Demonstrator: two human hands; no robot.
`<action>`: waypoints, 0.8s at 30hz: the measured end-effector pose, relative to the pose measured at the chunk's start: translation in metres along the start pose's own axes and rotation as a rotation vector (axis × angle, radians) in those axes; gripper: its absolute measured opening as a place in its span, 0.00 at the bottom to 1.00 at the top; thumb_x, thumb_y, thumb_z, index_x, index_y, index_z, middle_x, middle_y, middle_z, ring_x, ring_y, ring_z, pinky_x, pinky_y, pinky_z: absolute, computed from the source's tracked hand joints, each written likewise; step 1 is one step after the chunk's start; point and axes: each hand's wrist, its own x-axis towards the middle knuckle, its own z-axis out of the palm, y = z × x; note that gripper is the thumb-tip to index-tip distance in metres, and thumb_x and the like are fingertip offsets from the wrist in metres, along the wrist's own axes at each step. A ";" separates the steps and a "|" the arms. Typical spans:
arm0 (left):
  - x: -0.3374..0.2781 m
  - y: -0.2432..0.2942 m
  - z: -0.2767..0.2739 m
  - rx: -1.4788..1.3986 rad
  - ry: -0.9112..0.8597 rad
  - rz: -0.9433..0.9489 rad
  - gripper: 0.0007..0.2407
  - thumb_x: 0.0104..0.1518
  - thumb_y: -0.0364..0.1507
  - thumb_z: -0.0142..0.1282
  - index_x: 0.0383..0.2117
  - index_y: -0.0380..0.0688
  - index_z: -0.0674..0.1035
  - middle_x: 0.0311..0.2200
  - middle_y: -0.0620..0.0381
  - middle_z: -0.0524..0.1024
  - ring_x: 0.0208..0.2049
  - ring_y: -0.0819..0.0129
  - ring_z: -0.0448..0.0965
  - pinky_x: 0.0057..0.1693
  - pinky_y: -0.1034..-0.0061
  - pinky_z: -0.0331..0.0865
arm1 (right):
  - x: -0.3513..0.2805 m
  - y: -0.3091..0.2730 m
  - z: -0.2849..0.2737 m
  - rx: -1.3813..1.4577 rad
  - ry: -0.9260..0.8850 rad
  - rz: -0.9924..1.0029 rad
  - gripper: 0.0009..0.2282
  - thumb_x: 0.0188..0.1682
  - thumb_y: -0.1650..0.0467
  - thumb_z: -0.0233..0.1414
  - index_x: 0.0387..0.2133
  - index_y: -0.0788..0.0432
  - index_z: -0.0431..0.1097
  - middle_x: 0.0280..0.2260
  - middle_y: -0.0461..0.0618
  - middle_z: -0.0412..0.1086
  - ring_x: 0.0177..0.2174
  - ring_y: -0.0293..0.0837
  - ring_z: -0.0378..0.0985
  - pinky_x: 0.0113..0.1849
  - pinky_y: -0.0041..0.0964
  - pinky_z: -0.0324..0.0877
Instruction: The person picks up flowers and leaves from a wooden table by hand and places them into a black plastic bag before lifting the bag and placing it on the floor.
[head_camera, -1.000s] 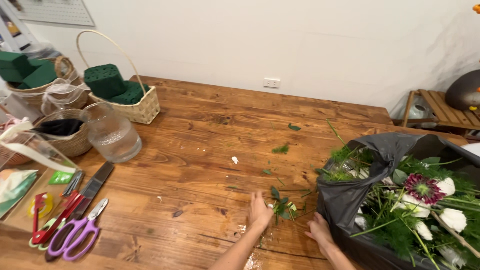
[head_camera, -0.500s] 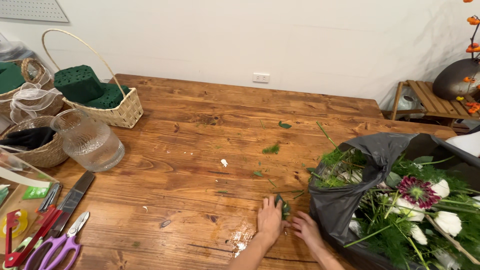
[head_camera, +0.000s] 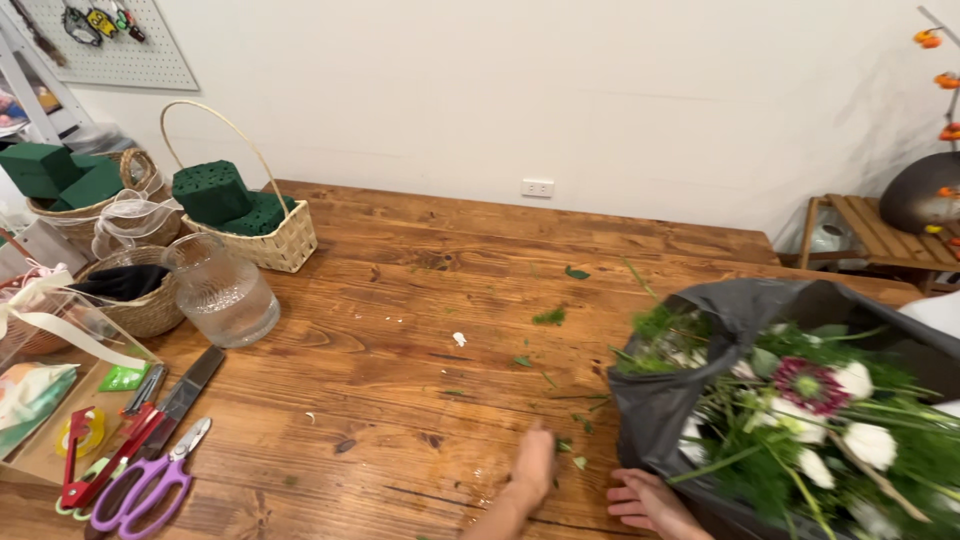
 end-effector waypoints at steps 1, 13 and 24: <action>0.017 -0.025 0.041 -0.045 0.130 -0.026 0.12 0.39 0.10 0.48 0.28 0.29 0.81 0.29 0.40 0.79 0.30 0.49 0.82 0.44 0.64 0.75 | -0.004 0.004 -0.005 -0.033 -0.023 -0.007 0.19 0.56 0.64 0.38 0.55 0.59 0.68 0.45 0.67 0.77 0.40 0.61 0.83 0.43 0.47 0.73; -0.009 0.234 -0.281 -0.675 0.460 0.313 0.10 0.54 0.27 0.60 0.43 0.43 0.84 0.36 0.54 0.83 0.29 0.70 0.81 0.34 0.77 0.74 | -0.092 -0.014 -0.050 -0.343 -0.208 -0.068 0.17 0.56 0.65 0.42 0.55 0.53 0.70 0.38 0.49 0.79 0.32 0.40 0.83 0.37 0.28 0.72; -0.019 0.413 -0.202 0.009 0.011 0.470 0.23 0.49 0.33 0.69 0.48 0.37 0.74 0.48 0.42 0.74 0.50 0.51 0.76 0.55 0.60 0.73 | -0.306 -0.113 -0.126 -0.549 -0.090 -0.646 0.14 0.46 0.72 0.55 0.44 0.62 0.78 0.32 0.53 0.83 0.29 0.41 0.86 0.35 0.29 0.79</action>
